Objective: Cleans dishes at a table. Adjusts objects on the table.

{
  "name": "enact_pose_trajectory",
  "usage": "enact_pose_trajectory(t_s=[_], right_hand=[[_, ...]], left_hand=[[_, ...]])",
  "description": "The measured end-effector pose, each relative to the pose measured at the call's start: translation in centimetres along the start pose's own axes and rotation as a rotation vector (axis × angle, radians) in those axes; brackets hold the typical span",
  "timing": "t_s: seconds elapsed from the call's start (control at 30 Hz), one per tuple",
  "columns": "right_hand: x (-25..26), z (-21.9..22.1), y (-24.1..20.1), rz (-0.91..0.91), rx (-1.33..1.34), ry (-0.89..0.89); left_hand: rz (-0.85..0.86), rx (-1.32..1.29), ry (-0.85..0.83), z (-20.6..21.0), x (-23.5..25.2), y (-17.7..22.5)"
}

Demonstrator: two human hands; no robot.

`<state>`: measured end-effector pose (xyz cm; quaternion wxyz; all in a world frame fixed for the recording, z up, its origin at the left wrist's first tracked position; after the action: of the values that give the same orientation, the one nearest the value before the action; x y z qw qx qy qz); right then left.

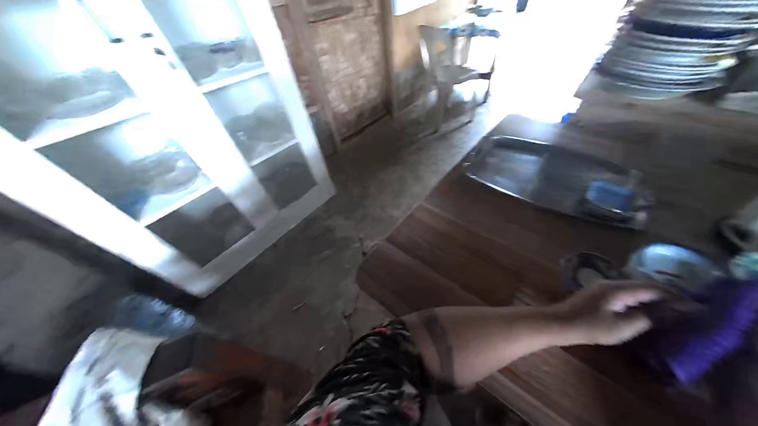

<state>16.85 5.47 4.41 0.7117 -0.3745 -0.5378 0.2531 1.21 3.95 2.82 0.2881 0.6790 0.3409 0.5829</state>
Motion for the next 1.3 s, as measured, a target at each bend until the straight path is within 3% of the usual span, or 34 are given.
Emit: enact_pose_trajectory(t_s=[0.1,0.2,0.3,0.4,0.5,0.7,1.07,1.2,1.3], right_hand=[[-0.3,0.0,0.3,-0.003,-0.006,0.022],[-0.7,0.3,1.7,0.222,0.052,0.058],[-0.8,0.5,3.0,0.398,0.112,0.009],[-0.9,0.8,3.4,0.481,0.158,0.001],[-0.6,0.4,3.0,0.468,0.168,0.059],[-0.2,0.4,3.2,0.410,0.084,-0.013],[-0.5,1.0,2.1,0.210,-0.100,-0.188],[-0.7,1.1,1.5,0.162,0.023,-0.144],[-1.2,1.6,1.8,0.261,0.154,-0.125]], left_hand=[[-0.201,-0.136,0.054,-0.5,0.2,-0.8],[-0.458,-0.358,0.179,-0.2,0.0,-3.1],[-0.546,-0.576,0.339,-0.3,0.1,-4.0],[-0.496,-0.649,0.363,-0.7,0.4,-4.1],[-0.465,-0.648,0.270,-0.6,0.5,-3.7],[-0.444,-0.337,0.169,-0.5,0.8,-4.1],[0.051,0.148,-0.079,-0.4,0.8,-2.3],[0.024,-0.053,0.011,-0.8,0.8,-2.3],[-0.175,-0.333,0.180,-1.3,0.8,-2.8]])
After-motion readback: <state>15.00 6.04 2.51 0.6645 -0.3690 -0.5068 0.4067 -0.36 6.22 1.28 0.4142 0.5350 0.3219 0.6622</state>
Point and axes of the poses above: each hand's wrist, its own x-axis towards the middle knuckle, its own z-axis out of the palm, y = z × x, the point moved 5 cm from there along x, towards the middle knuckle, and after that the axes turned 9 degrees about y, right-handed, at the moved point
